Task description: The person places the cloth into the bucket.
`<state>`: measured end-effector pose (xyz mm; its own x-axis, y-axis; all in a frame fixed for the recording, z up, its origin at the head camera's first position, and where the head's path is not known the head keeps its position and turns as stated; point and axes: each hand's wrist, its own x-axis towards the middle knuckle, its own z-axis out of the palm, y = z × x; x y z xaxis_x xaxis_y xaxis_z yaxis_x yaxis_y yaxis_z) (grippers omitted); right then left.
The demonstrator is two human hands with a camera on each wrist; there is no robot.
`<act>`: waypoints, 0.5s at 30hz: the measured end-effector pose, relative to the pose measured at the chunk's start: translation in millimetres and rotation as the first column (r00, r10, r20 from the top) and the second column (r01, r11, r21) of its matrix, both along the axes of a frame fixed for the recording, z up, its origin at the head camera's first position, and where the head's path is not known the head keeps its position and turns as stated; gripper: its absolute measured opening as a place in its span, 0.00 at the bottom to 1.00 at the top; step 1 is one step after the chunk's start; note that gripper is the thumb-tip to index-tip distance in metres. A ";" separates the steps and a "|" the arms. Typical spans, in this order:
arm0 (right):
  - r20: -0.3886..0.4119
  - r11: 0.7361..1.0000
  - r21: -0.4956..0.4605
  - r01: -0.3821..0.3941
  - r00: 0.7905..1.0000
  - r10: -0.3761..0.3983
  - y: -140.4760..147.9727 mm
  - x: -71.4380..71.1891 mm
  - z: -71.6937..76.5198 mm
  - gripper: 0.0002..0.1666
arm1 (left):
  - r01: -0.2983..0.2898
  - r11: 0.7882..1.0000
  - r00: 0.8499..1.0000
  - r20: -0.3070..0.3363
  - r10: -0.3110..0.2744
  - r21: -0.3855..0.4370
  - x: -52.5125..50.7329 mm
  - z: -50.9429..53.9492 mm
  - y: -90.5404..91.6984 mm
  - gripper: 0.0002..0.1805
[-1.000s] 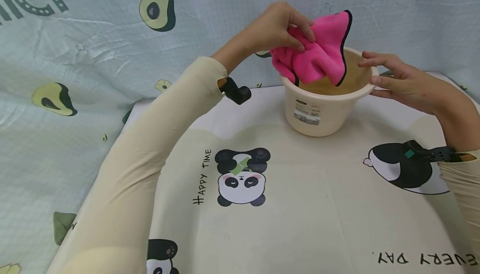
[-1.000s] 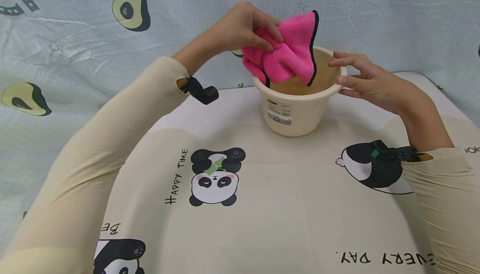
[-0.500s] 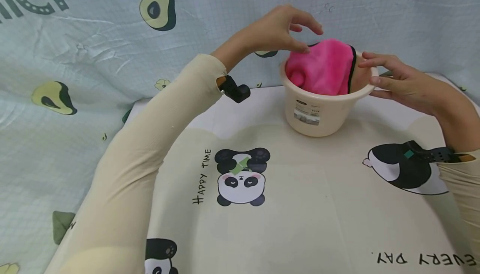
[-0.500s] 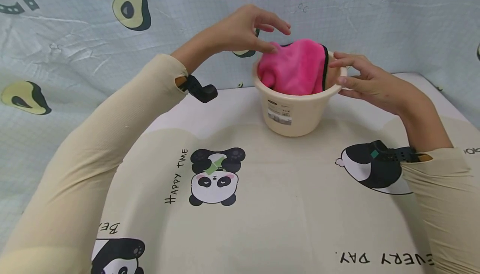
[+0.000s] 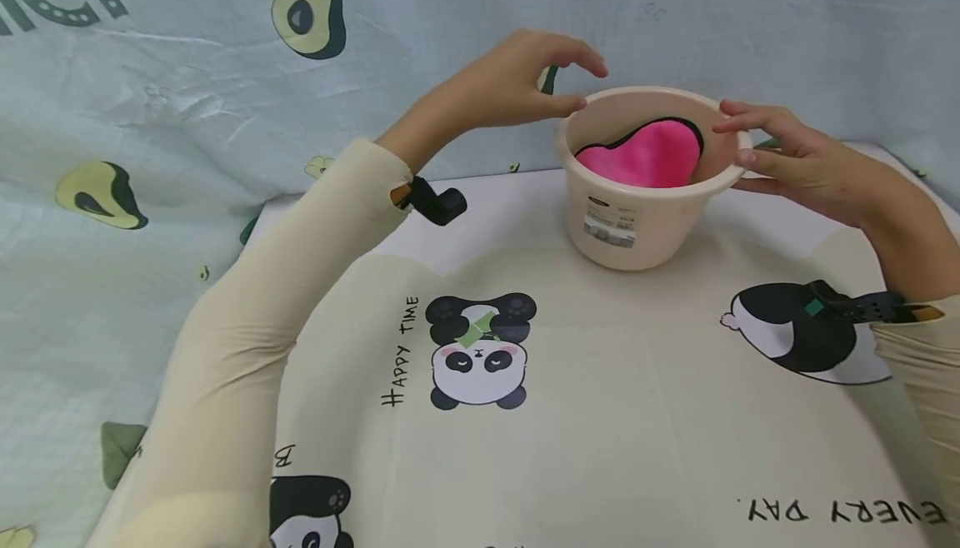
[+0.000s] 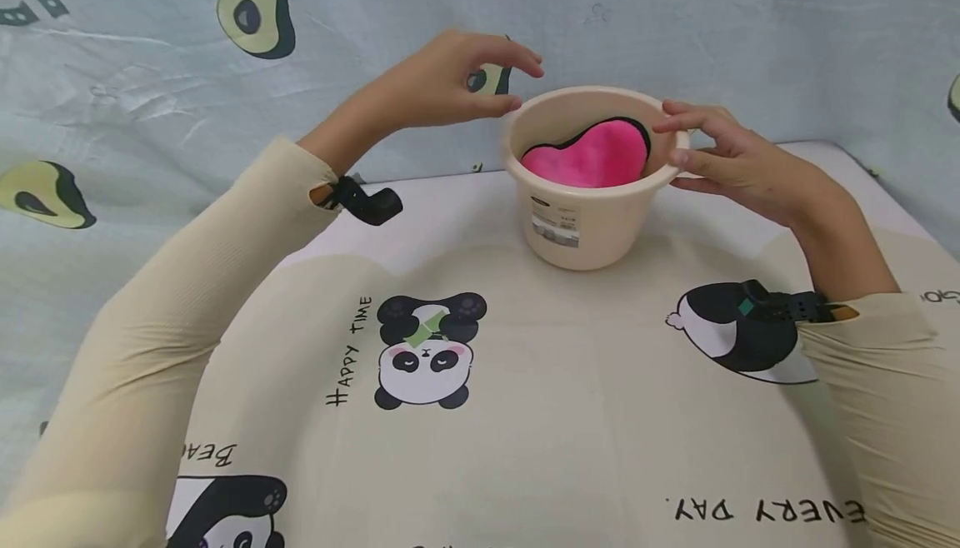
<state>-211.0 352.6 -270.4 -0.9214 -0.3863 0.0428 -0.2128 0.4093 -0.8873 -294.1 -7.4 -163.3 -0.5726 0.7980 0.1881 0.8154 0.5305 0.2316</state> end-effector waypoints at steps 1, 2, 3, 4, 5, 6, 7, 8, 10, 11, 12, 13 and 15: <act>-0.006 1.000 0.009 0.001 1.000 -0.001 -0.2 0.5 0.7 0.27 | 0.017 1.000 1.000 -0.022 -0.017 0.011 2.5 -3.3 -5.5 0.24; -0.010 1.000 0.017 -0.001 1.000 0.001 -0.3 1.0 1.5 0.27 | 0.032 0.999 0.998 -0.048 -0.031 0.021 5.3 -7.2 -11.2 0.24; -0.012 1.000 0.024 -0.002 1.000 0.002 -0.2 1.7 2.4 0.28 | 0.048 0.998 0.996 -0.071 -0.045 0.034 8.4 -11.5 -16.7 0.24; -0.011 0.999 0.032 -0.002 1.000 0.002 -0.1 2.3 3.4 0.28 | 0.061 0.997 0.994 -0.098 -0.056 0.043 11.8 -16.2 -22.1 0.24; -0.011 0.999 0.040 -0.004 1.000 0.004 -0.3 2.4 4.4 0.28 | 0.068 0.996 0.990 -0.127 -0.062 0.048 15.3 -20.9 -27.4 0.24; -0.010 0.999 0.045 -0.005 1.000 0.006 -0.4 2.6 5.5 0.28 | 0.071 0.996 0.985 -0.162 -0.062 0.048 19.2 -25.4 -32.3 0.24; -0.008 0.999 0.052 -0.003 1.000 0.003 -0.8 2.8 6.4 0.29 | 0.069 0.997 0.978 -0.202 -0.059 0.041 23.1 -29.8 -36.7 0.25; -0.008 0.998 0.058 -0.001 1.000 0.002 -1.3 3.1 7.1 0.29 | 0.058 0.998 0.969 -0.244 -0.049 0.027 27.1 -34.1 -40.5 0.25; -0.013 0.998 0.070 0.003 1.000 -0.002 -2.9 3.8 8.5 0.29 | 0.036 0.999 0.948 -0.316 -0.034 0.001 35.3 -42.1 -47.0 0.26; -0.015 0.997 0.075 0.005 1.000 -0.004 -3.9 4.2 9.0 0.30 | 0.025 1.000 0.938 -0.347 -0.027 -0.011 39.4 -45.7 -49.8 0.27; -0.028 0.995 0.096 0.014 1.000 -0.012 -5.0 5.2 9.6 0.30 | 0.014 1.000 0.928 -0.372 -0.021 -0.022 43.6 -49.3 -52.3 0.27; -0.045 0.992 0.126 0.025 0.999 -0.019 -6.3 6.3 10.1 0.30 | 0.003 0.999 0.920 -0.392 -0.016 -0.034 47.8 -53.0 -54.9 0.28; -0.081 0.983 0.180 0.036 0.996 -0.022 -8.0 9.7 11.6 0.30 | -0.020 0.998 0.906 -0.423 -0.003 -0.051 56.6 -60.5 -60.5 0.29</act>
